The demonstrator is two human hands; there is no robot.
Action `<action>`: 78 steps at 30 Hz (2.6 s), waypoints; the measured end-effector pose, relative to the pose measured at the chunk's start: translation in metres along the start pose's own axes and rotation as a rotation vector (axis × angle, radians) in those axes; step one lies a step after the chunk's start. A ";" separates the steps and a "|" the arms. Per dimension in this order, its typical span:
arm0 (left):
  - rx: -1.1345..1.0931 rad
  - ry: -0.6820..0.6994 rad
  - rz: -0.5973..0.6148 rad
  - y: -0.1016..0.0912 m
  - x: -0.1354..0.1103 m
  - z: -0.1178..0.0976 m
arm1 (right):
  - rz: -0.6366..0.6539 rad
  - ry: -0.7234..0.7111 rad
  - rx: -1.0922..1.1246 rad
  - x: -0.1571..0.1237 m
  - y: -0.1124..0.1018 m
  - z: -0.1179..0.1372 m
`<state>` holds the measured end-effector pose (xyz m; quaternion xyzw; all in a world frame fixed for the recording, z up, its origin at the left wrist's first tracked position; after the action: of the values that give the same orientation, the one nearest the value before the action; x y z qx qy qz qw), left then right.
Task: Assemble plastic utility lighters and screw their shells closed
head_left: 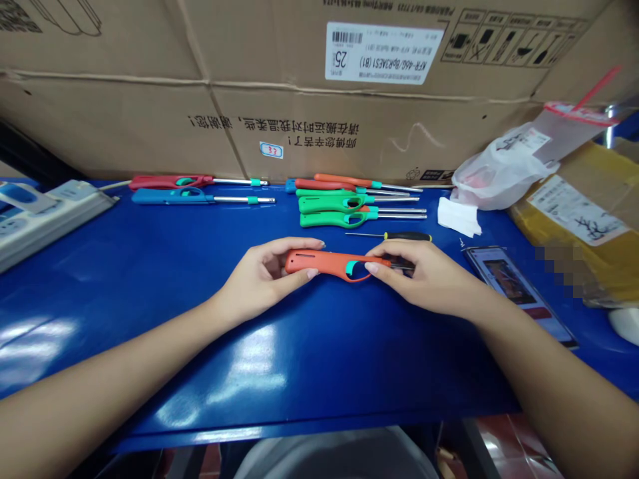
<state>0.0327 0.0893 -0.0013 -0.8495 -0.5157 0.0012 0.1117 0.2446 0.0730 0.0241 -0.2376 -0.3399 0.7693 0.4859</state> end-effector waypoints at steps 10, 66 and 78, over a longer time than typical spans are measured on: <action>0.139 -0.070 -0.001 0.007 -0.004 0.002 | -0.017 0.005 -0.007 0.001 0.003 0.000; 0.721 0.250 0.137 0.015 -0.012 -0.029 | -1.000 0.223 -0.267 -0.039 -0.143 -0.076; 0.594 0.286 0.266 0.033 -0.017 -0.026 | -1.067 -0.083 0.520 -0.037 -0.118 -0.024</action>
<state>0.0569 0.0551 0.0161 -0.8312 -0.3567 0.0468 0.4239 0.3461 0.0809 0.0986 0.1233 -0.2313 0.4856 0.8340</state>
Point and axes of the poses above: each hand's wrist, its own x-axis towards the middle knuckle, its own y-axis out of the palm, z = x × y, the point moved 8 cm from there along x, towards the middle knuckle, and after that the axes turned 4 degrees about z, right-handed, at the moved point
